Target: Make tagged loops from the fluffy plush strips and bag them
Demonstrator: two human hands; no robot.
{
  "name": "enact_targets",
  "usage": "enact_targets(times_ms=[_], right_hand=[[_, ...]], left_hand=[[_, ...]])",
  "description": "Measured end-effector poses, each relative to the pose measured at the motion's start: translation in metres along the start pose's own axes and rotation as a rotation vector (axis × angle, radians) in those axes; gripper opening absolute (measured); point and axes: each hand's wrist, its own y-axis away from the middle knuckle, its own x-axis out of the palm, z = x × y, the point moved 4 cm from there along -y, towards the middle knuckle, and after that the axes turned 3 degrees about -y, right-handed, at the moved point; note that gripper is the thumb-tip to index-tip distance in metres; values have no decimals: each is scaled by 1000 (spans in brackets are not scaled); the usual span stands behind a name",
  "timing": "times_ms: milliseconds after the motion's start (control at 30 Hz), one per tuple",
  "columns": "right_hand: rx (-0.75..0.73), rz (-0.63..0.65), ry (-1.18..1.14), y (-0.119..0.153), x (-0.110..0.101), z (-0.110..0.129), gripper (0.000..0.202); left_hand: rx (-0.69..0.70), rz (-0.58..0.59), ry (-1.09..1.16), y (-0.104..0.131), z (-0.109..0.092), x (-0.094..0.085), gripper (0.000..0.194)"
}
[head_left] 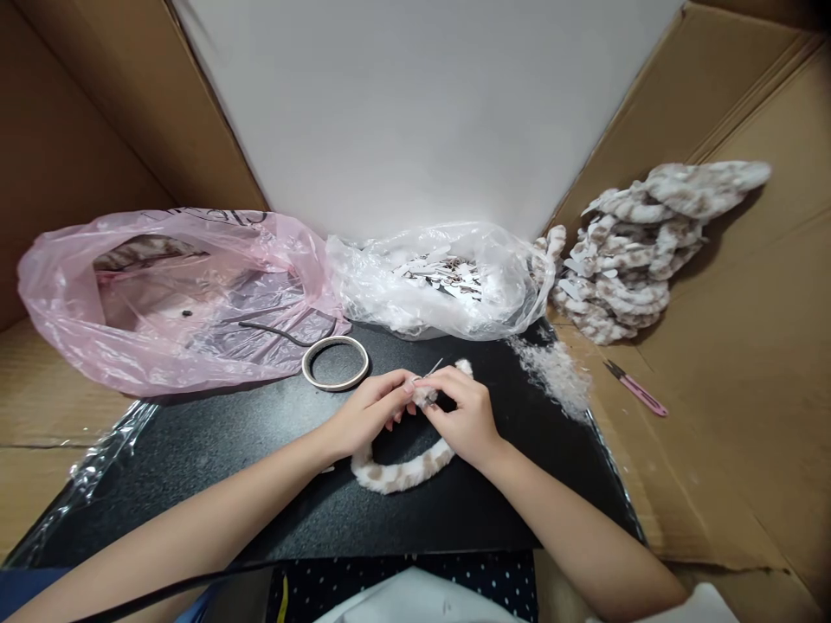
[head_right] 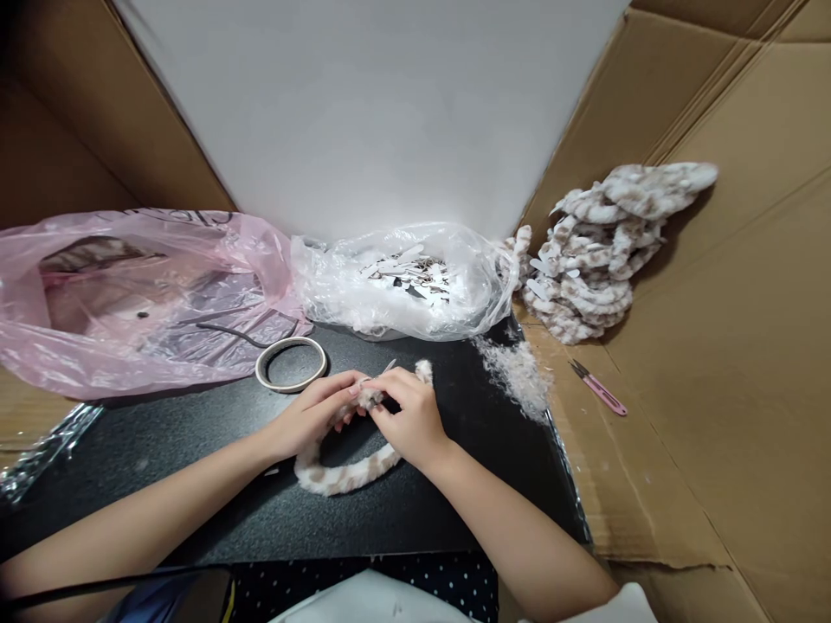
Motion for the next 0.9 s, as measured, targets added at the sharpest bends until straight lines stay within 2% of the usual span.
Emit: enact_targets(times_ms=[167,333,433,567,700,800,900], right_hand=[[268,-97,-220,-2,-4,-17,2],[461,-146,-408,-2,-3,-27,14],[469,-163,-398,-1,-3,-26,17],[493,-105,-404,1,2,-26,23],[496,-101,-444,1,4,-25,26],[431,-194,-430,-5,-10,-23,23],[375,-404,-253,-11,-41,-26,18]], left_hand=[[26,18,-70,0,-4,1,29],[37,-3,-123,0,-5,1,34],[49,-3,-136,0,-4,1,35],[51,20,-170,1,-2,1,39],[49,18,-167,1,-2,2,39],[12,-25,-87,0,-2,0,39],[-61,-80,39,-2,0,-3,36]])
